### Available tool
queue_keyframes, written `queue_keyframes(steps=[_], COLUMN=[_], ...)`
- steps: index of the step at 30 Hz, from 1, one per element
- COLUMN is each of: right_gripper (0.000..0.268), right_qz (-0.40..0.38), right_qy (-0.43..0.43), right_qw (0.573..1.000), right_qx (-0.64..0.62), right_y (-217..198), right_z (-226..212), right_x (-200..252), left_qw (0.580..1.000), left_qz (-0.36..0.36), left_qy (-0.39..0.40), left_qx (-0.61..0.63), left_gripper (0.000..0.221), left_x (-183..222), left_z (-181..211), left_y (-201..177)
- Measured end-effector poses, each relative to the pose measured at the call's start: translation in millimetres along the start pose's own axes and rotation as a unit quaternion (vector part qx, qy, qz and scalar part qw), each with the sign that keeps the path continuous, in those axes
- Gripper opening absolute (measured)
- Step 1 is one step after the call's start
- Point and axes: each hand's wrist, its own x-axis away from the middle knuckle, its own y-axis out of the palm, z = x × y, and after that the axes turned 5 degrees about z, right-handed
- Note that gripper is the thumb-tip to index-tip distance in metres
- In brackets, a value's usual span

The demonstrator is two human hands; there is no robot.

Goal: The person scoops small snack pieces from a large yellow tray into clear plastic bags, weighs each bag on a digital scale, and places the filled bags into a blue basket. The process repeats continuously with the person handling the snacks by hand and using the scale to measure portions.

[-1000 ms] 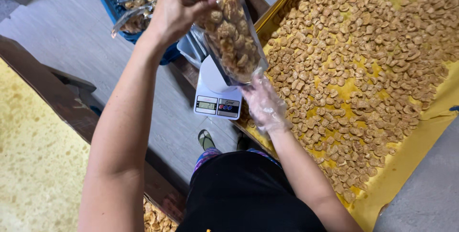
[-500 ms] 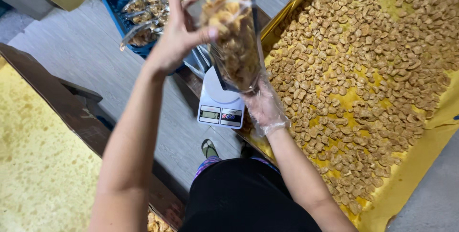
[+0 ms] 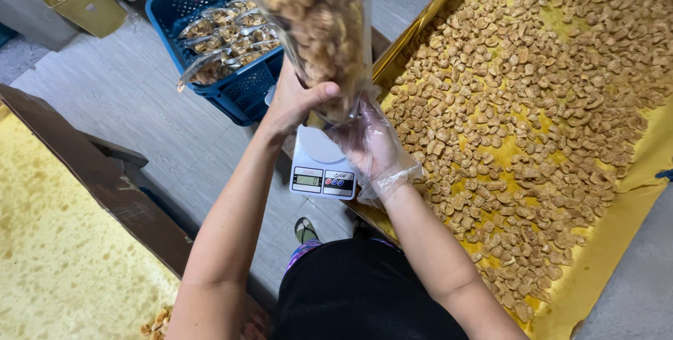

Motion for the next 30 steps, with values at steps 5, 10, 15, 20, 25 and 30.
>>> queue_keyframes(steps=[5,10,15,20,25,30], right_gripper=[0.054,0.061,0.065,0.066,0.055,0.051], right_qz=[0.035,0.061,0.142,0.099,0.077,0.086], right_qy=[-0.015,-0.008,0.001,-0.016,-0.013,0.008], right_qw=[0.999,0.998,0.986,0.995,0.997,0.995], right_qx=[0.023,-0.034,-0.091,0.004,0.010,0.053], right_y=[-9.5,-31.7,-49.4,-63.3,-79.7,-84.1], right_z=[-0.2,2.1,12.4,19.1,17.7,15.3], right_x=[7.7,18.7,24.7,39.0,46.3,55.8], left_qw=[0.987,0.973,0.917,0.925,0.937,0.832], left_qz=[-0.004,-0.087,-0.103,-0.106,-0.102,-0.226], left_qy=[0.162,0.115,0.045,0.089,-0.028,-0.009], left_qx=[-0.011,-0.182,-0.382,-0.355,-0.333,-0.507], left_gripper=[0.134,0.064,0.020,0.018,0.022,0.032], left_x=[-1.4,-7.1,-11.5,4.9,1.7,-10.8], left_z=[39.6,100.8,97.8,91.5,106.1,106.9], left_y=[-2.9,-14.1,3.8,1.6,2.5,-6.4])
